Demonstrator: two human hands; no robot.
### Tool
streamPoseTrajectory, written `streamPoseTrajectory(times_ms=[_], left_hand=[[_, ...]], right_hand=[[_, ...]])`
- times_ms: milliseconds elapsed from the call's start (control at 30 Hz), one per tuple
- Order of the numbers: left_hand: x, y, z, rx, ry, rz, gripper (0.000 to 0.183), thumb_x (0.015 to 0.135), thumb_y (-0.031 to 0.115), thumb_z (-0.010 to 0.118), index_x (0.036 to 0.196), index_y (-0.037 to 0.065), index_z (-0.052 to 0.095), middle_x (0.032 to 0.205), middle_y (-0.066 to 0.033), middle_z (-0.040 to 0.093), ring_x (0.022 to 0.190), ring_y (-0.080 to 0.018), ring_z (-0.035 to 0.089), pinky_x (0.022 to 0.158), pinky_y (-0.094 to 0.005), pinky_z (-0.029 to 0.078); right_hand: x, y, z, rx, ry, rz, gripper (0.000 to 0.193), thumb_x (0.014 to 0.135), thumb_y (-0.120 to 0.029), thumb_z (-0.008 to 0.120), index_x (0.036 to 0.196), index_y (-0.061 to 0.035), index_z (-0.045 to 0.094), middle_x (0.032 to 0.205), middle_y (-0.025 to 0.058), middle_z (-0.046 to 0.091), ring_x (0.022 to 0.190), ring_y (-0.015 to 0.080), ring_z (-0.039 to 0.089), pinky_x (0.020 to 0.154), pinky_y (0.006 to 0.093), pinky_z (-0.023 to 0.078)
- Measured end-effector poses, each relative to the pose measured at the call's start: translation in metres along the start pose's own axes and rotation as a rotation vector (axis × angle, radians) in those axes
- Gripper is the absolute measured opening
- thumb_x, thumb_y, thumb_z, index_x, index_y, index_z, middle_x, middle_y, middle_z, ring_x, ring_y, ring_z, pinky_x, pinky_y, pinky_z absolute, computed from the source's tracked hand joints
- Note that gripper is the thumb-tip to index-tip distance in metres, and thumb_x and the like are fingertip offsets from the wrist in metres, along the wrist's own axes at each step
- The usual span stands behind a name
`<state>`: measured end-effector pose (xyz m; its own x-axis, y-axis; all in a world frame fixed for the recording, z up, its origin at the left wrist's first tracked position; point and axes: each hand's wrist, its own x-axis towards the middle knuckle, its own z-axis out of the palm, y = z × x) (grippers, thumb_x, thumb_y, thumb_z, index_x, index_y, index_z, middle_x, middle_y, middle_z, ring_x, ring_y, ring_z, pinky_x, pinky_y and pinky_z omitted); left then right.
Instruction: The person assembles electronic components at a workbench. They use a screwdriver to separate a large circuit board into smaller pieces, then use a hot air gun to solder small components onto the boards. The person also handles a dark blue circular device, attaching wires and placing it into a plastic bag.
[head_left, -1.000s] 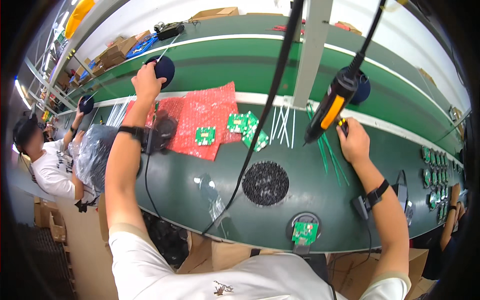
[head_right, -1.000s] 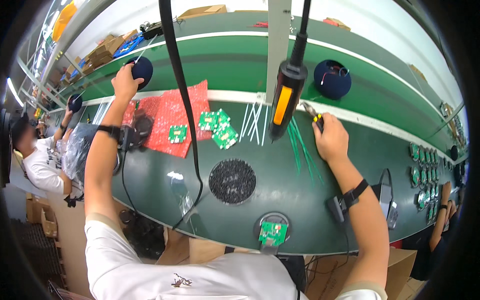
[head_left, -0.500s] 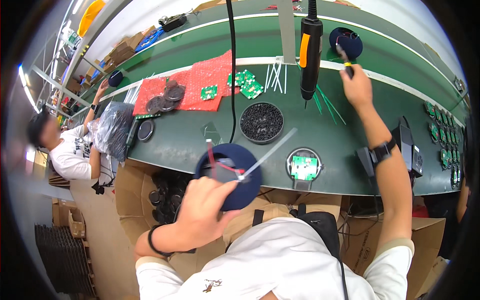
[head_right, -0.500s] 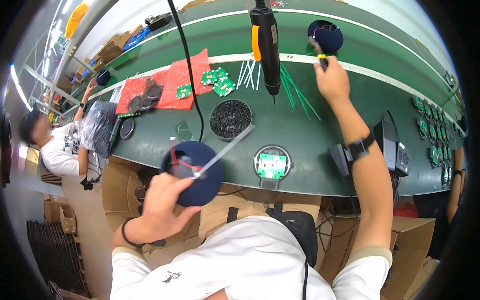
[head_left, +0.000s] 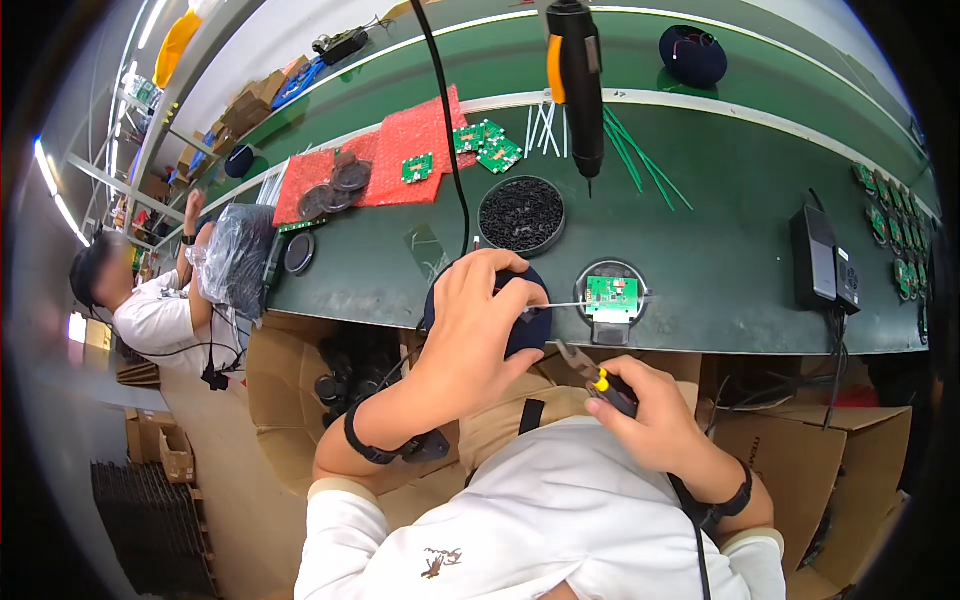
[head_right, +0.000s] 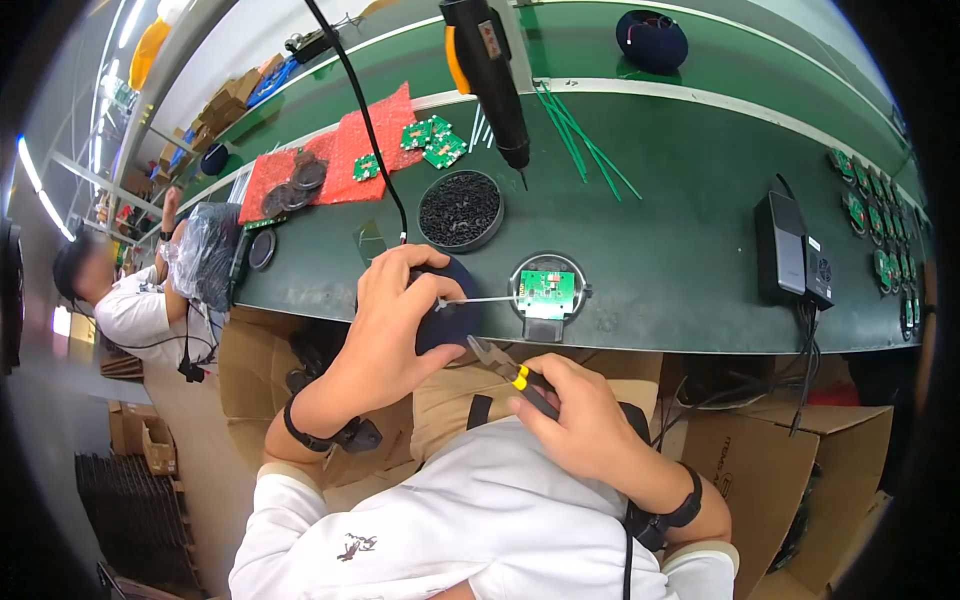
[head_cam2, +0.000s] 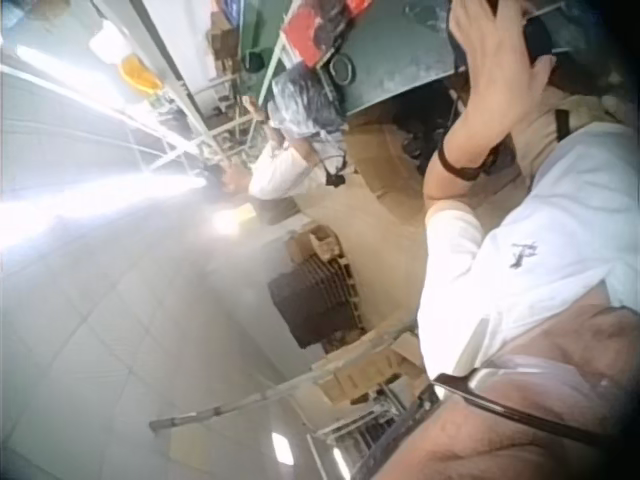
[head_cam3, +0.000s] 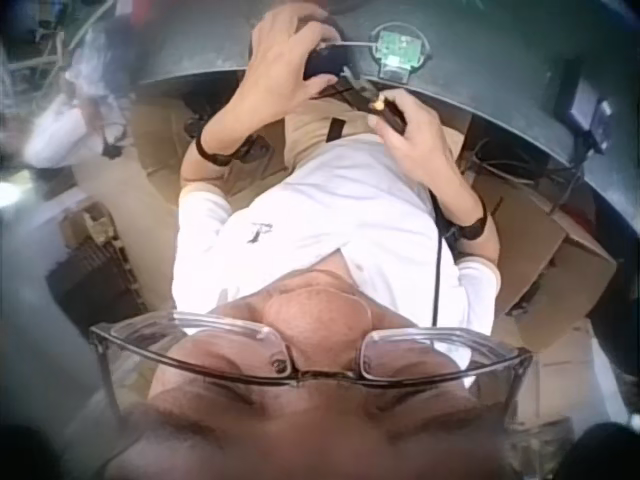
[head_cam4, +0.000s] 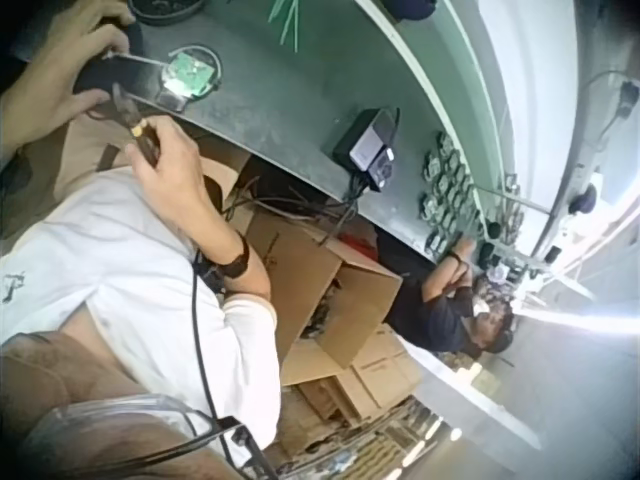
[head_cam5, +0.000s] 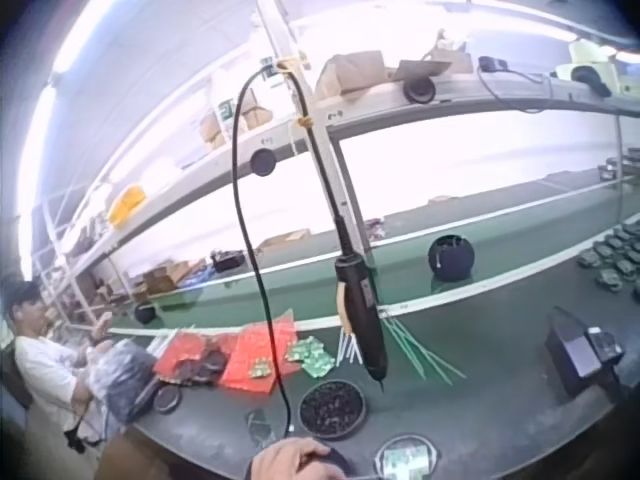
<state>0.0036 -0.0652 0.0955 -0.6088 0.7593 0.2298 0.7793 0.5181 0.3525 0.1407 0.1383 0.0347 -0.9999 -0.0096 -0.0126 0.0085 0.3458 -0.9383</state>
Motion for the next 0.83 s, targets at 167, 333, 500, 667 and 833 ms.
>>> streamPoseTrajectory(times_ms=[167,333,500,667,833], left_hand=[[0.001,-0.006,-0.001,-0.105,-0.021,-0.034,0.059,0.060,0.002,0.089,0.109,0.013,0.058,0.127,-0.0082,0.055,0.131,-0.0324,0.048,0.108,-0.0463,0.034],[0.000,-0.009,0.000,-0.131,0.017,-0.020,0.061,0.059,0.001,0.090,0.109,0.013,0.056,0.125,-0.0077,0.058,0.129,-0.0324,0.050,0.107,-0.0463,0.034],[0.000,-0.012,-0.001,-0.155,0.037,-0.016,0.061,0.060,0.003,0.091,0.109,0.012,0.056,0.124,-0.0081,0.058,0.129,-0.0330,0.050,0.108,-0.0464,0.034],[-0.001,-0.011,0.001,-0.148,0.032,-0.007,0.061,0.060,0.003,0.091,0.110,0.012,0.057,0.124,-0.0086,0.058,0.128,-0.0334,0.051,0.108,-0.0468,0.034],[-0.002,-0.014,0.002,-0.156,0.045,0.004,0.055,0.066,0.006,0.089,0.111,0.012,0.058,0.126,-0.0095,0.058,0.130,-0.0337,0.050,0.108,-0.0473,0.033]], right_hand=[[0.015,-0.005,0.002,-0.243,0.079,-0.075,0.030,0.087,-0.012,0.075,0.111,-0.0008,0.062,0.091,0.0120,0.062,0.078,0.0265,0.065,0.067,0.0380,0.052],[0.034,-0.013,0.005,-0.394,0.169,-0.171,0.031,0.084,-0.010,0.076,0.111,-0.0014,0.062,0.087,0.0104,0.058,0.079,0.0280,0.062,0.067,0.0408,0.050],[0.039,-0.014,0.005,-0.362,0.159,-0.156,0.032,0.083,-0.010,0.076,0.110,-0.0011,0.063,0.088,0.0106,0.058,0.079,0.0284,0.062,0.068,0.0408,0.049],[0.044,-0.011,0.007,-0.347,0.149,-0.163,0.032,0.083,-0.011,0.077,0.110,-0.0014,0.063,0.087,0.0112,0.058,0.077,0.0285,0.062,0.067,0.0406,0.049],[0.047,-0.013,0.008,-0.384,0.122,-0.121,0.035,0.083,-0.012,0.078,0.113,-0.0021,0.064,0.087,0.0116,0.059,0.077,0.0284,0.063,0.066,0.0407,0.049]])
